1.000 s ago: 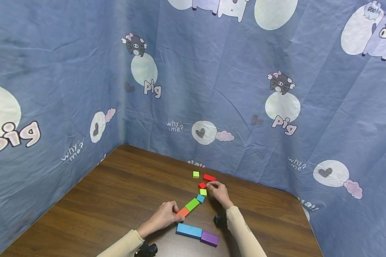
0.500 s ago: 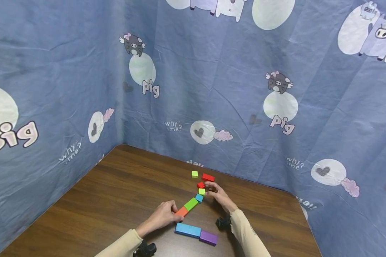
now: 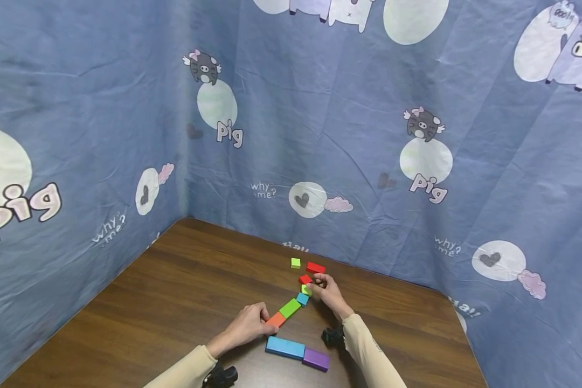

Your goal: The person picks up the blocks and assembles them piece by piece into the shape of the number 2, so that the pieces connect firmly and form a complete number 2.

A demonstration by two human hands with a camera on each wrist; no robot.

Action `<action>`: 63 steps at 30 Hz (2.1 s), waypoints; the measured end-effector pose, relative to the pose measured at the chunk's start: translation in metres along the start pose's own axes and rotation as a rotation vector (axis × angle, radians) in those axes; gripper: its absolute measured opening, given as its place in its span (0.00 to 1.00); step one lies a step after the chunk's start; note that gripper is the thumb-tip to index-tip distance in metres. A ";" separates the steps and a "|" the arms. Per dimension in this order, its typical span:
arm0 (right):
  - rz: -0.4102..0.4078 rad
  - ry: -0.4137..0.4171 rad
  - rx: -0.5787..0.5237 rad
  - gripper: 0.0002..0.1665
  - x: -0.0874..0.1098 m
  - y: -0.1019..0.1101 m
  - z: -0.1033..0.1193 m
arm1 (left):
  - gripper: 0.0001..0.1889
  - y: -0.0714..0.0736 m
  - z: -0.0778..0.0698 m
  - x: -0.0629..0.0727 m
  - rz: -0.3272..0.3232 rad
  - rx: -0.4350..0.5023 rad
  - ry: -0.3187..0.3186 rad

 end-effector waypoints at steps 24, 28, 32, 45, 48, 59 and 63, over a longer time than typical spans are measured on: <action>0.081 0.129 0.162 0.14 0.023 0.013 0.029 | 0.19 0.002 0.000 0.001 0.003 0.008 -0.006; 0.091 0.118 0.153 0.15 0.017 0.011 0.020 | 0.19 0.003 -0.001 0.001 0.000 0.005 -0.015; 0.085 0.098 0.149 0.14 0.006 0.007 0.004 | 0.19 0.002 -0.002 0.001 -0.005 0.004 -0.018; 0.132 0.089 0.142 0.15 0.003 0.010 -0.005 | 0.19 0.001 0.000 0.001 0.001 0.016 -0.017; 0.143 0.096 0.134 0.16 0.004 0.011 -0.003 | 0.19 0.001 0.000 0.001 0.006 0.019 -0.010; 0.035 0.012 0.159 0.16 -0.001 0.006 -0.002 | 0.19 0.001 0.001 0.000 0.007 0.009 -0.017; -0.061 -0.076 0.139 0.18 -0.005 0.003 0.002 | 0.19 0.001 0.000 0.000 0.004 0.008 -0.016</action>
Point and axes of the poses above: each hand's wrist, its own x-axis away from the middle knuckle, its own y-axis out of the back of the hand, z = x × y, the point moved 2 cm from there along -x, towards the middle knuckle, and after that the axes turned 13 degrees about x, right-handed, at the moved point
